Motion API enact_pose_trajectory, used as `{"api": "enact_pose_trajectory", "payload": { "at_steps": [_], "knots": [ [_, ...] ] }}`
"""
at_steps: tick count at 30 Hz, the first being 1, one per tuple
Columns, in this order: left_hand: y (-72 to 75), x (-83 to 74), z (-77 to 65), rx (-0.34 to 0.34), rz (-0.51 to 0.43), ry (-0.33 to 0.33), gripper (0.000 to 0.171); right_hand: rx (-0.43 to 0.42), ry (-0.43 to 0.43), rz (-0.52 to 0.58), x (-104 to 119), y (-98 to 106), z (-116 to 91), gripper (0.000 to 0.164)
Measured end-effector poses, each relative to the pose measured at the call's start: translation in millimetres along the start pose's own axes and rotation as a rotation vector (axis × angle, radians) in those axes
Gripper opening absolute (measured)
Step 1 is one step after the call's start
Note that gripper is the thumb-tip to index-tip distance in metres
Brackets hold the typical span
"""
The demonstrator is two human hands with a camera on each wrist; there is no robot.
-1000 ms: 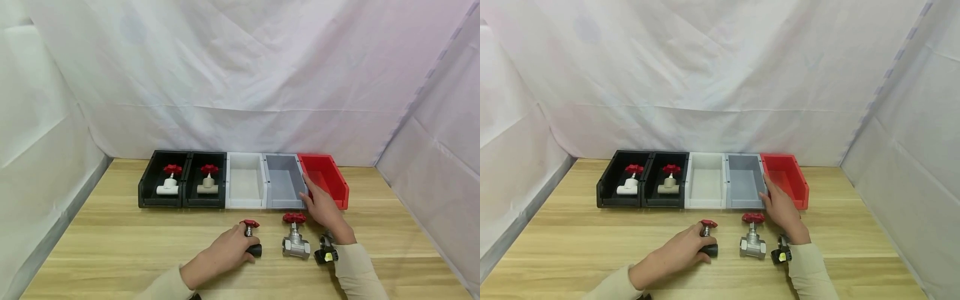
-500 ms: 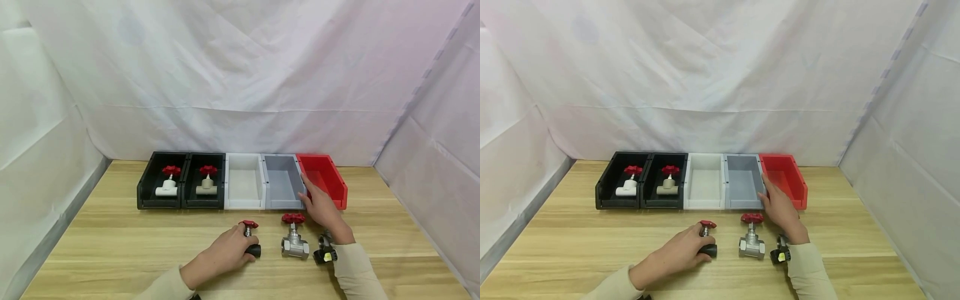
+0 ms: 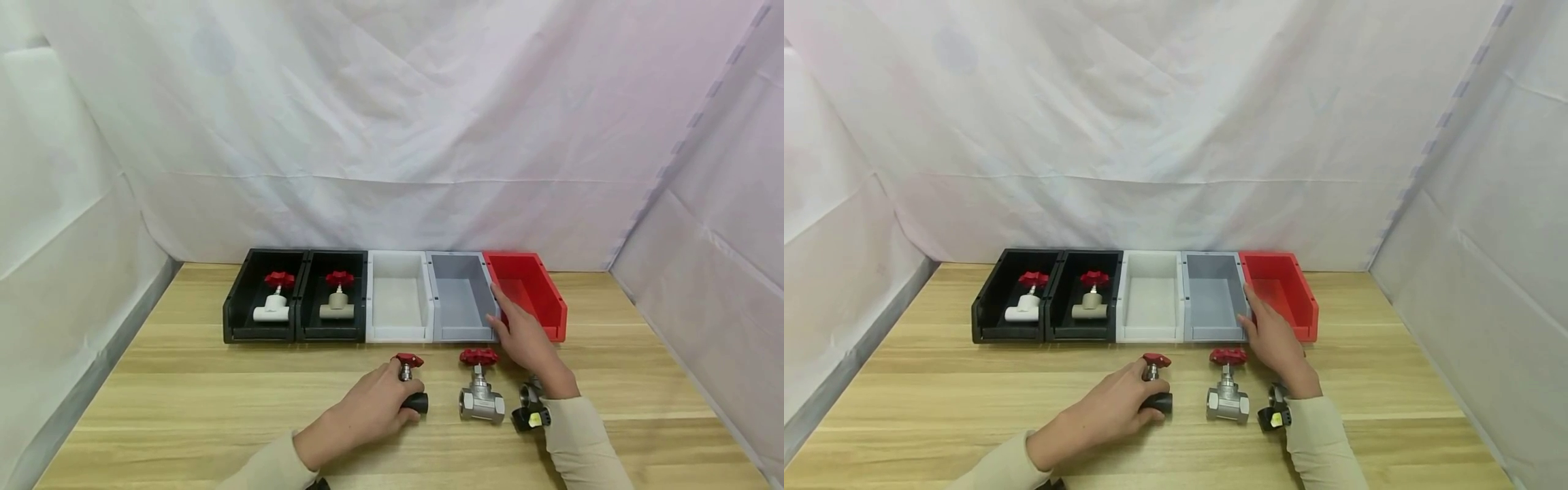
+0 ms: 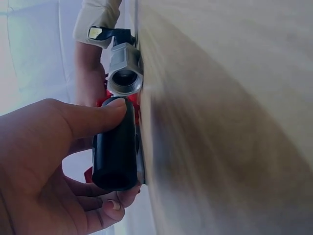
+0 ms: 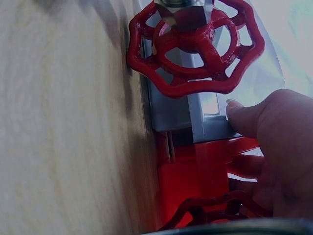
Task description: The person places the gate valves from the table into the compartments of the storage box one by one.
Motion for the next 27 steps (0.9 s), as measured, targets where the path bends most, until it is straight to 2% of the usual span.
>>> {"api": "enact_pose_trajectory", "payload": {
  "at_steps": [6, 17, 23, 27],
  "knots": [
    [10.7, 2.5, 5.2, -0.067, 0.042, -0.009, 0.029, 0.001, 0.007, 0.012, 0, 1, -1, 0.080],
    [28.1, 13.0, 14.4, -0.107, 0.092, 0.018, 0.033, 0.006, 0.001, 0.013, 0, 0, 0, 0.081],
    [33.3, 19.6, 21.8, -0.127, 0.070, 0.025, 0.035, 0.007, 0.002, 0.013, 0, 0, -1, 0.082],
    [35.1, 24.3, 26.0, -0.144, 0.093, 0.025, 0.032, 0.000, 0.007, 0.011, 1, 1, 0, 0.081]
  ]
}}
Point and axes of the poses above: each hand's wrist, its own z-axis towards the middle knuckle, its own y-axis out of the back of the hand, x = y × z, the point moved 4 cm from there along z, towards the middle knuckle, and after that the axes turned 8 degrees about z, right-handed, at the moved point
